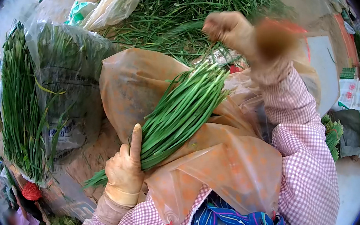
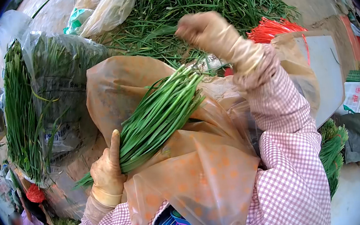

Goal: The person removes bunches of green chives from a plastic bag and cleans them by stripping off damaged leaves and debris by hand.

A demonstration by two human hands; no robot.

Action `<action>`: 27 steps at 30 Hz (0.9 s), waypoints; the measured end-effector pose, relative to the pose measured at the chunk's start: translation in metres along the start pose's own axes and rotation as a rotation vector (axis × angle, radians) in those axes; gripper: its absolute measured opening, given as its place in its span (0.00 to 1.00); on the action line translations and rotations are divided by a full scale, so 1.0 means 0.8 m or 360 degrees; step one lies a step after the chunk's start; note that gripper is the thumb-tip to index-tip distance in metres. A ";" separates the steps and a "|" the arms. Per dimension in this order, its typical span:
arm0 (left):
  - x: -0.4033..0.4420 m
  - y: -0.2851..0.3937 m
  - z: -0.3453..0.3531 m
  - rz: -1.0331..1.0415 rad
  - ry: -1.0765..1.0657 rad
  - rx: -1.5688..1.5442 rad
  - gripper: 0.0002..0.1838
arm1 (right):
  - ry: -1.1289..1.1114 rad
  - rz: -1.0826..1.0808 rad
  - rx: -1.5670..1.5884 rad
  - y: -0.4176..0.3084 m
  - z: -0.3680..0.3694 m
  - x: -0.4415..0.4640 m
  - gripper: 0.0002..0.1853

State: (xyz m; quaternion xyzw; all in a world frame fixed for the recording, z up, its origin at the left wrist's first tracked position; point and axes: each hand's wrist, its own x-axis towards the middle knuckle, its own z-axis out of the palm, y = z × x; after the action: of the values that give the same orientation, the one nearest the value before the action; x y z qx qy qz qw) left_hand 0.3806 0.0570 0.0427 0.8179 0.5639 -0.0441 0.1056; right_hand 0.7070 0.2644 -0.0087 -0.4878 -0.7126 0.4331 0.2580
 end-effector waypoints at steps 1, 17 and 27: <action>0.001 -0.001 0.001 0.0010 0.0029 -0.0049 0.43 | 0.0149 0.0255 -0.0123 0.023 -0.022 0.010 0.14; 0.030 -0.016 -0.045 -0.0322 -0.0409 -0.1244 0.37 | -0.0982 0.0178 0.0941 -0.001 0.059 0.020 0.13; 0.029 -0.059 -0.007 -0.0420 -0.0574 -0.1760 0.31 | 0.0461 0.0216 0.2192 0.054 -0.055 0.029 0.07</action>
State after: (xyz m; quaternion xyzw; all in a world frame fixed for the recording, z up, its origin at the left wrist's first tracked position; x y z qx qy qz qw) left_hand 0.3444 0.0953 0.0381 0.5442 0.5732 0.1052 0.6035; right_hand 0.7532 0.3080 -0.0262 -0.3099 -0.2030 0.7313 0.5727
